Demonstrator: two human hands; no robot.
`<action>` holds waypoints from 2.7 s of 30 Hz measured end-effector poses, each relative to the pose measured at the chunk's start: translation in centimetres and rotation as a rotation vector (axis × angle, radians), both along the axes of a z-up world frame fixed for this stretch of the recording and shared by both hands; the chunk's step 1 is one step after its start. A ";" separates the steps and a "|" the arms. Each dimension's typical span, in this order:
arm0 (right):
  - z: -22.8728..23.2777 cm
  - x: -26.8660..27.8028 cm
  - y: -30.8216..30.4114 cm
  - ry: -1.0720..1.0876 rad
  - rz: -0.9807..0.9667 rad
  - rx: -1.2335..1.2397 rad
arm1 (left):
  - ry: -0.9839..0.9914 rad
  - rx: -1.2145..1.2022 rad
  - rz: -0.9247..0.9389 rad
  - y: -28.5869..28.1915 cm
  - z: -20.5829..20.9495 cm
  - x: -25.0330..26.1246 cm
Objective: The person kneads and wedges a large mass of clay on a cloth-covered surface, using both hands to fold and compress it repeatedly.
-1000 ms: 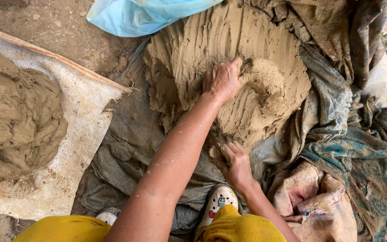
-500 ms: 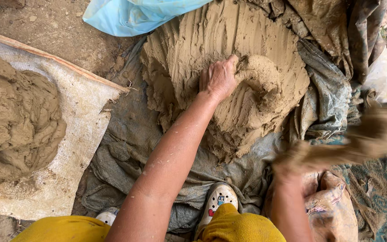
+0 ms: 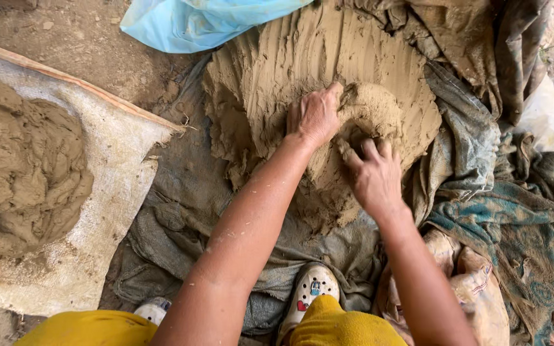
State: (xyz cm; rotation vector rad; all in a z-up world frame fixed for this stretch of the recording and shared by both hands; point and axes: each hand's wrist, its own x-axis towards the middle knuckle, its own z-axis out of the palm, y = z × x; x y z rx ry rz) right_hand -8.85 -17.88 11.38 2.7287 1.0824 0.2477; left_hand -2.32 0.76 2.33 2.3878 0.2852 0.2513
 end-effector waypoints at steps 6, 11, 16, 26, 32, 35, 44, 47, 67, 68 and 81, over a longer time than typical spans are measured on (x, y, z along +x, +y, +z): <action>2.4 0.8 0.6 0.199 -0.011 -0.402 | -0.011 0.014 -0.009 0.5 3.2 -0.9; 2.6 0.7 1.0 0.220 -0.014 -0.485 | 0.009 0.038 -0.021 0.4 2.5 -1.0; 2.1 0.3 2.7 -0.009 0.038 -0.396 | -0.026 0.079 -0.033 0.5 2.3 -0.3; 3.3 -0.4 4.4 0.194 -0.028 -0.577 | 0.008 0.004 -0.032 0.6 3.2 -0.9; 0.6 0.1 2.4 0.187 -0.144 -0.243 | -0.017 0.039 -0.022 0.4 3.0 -1.1; -1.4 0.1 0.4 -0.098 0.079 0.317 | -0.009 0.058 -0.028 0.5 3.1 -1.1; -3.4 -0.6 0.8 -0.091 -0.175 0.752 | -0.077 0.068 -0.031 0.7 3.0 -1.2; -2.6 -1.1 0.9 -0.201 -0.095 0.550 | -0.082 0.073 -0.024 0.7 3.0 -1.2; 0.0 -1.5 1.8 -0.077 -0.142 0.343 | -0.048 0.061 -0.035 0.8 4.7 -2.0; 0.1 -1.5 1.7 -0.078 -0.144 0.343 | -0.090 0.066 -0.022 0.8 4.6 -2.0; -1.0 -3.0 -1.7 0.129 -0.200 0.528 | -0.087 0.064 -0.027 0.8 3.7 -1.5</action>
